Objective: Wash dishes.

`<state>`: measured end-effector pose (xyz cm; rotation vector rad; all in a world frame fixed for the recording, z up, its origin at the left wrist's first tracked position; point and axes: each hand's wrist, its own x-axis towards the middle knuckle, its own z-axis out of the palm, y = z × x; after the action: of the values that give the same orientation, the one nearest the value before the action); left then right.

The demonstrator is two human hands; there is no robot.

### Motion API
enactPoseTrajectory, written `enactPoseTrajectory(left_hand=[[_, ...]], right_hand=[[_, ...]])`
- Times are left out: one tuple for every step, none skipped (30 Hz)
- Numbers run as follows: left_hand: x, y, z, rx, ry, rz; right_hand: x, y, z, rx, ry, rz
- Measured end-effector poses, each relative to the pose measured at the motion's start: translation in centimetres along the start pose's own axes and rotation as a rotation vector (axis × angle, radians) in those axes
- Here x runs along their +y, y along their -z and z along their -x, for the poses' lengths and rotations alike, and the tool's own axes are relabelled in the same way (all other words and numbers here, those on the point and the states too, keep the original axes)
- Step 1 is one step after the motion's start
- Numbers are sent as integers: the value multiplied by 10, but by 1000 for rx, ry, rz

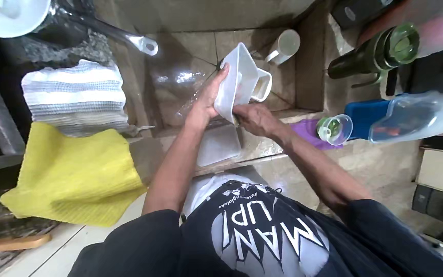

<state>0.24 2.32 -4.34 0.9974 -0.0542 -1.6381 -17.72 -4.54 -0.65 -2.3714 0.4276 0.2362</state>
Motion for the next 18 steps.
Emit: enactPoseTrajectory(left_hand=[[-3, 0, -1, 19, -13, 19], [-5, 1, -2, 32, -38, 34], [-7, 2, -3, 43, -74, 40], [-8, 1, -4, 64, -124, 36], [-11, 0, -4, 81, -180, 15], [-14, 1, -4, 86, -249, -25], [-19, 2, -4, 85, -319, -85], [-23, 4, -4, 79, -372, -146], [-25, 5, -5, 74, -410, -185], [-25, 6, -5, 70, -426, -197], [-22, 7, -4, 62, -416, -191], [-16, 9, -2, 51, -371, -172], [-9, 8, 1, 45, -306, -145], [-3, 5, 5, 38, -241, -143], [2, 4, 7, 27, -203, -151], [6, 3, 9, 20, -195, -149], [9, 4, 9, 29, -210, -141], [9, 5, 9, 53, -245, -137]], right_hand=[[-3, -7, 3, -1, -85, -145], [-6, -14, 6, 19, -199, -343], [-6, -21, 8, 67, -309, -585], [-8, -26, 9, 109, -422, -864], [-11, -27, 10, 148, -510, -1139], [-14, -27, 8, 175, -551, -1383], [-18, -26, 6, 183, -563, -1545], [-20, -24, 4, 181, -556, -1617], [-21, -22, 3, 174, -530, -1604], [-21, -22, 4, 163, -481, -1522], [-19, -23, 5, 144, -405, -1376], [-15, -24, 7, 125, -312, -1154], [-9, -26, 10, 118, -210, -882], [-2, -26, 12, 109, -109, -601], [3, -27, 13, 110, -25, -368], [3, -29, 13, 120, 19, -237], [0, -33, 10, 135, 17, -202], [-5, -37, 8, 145, -30, -269]])
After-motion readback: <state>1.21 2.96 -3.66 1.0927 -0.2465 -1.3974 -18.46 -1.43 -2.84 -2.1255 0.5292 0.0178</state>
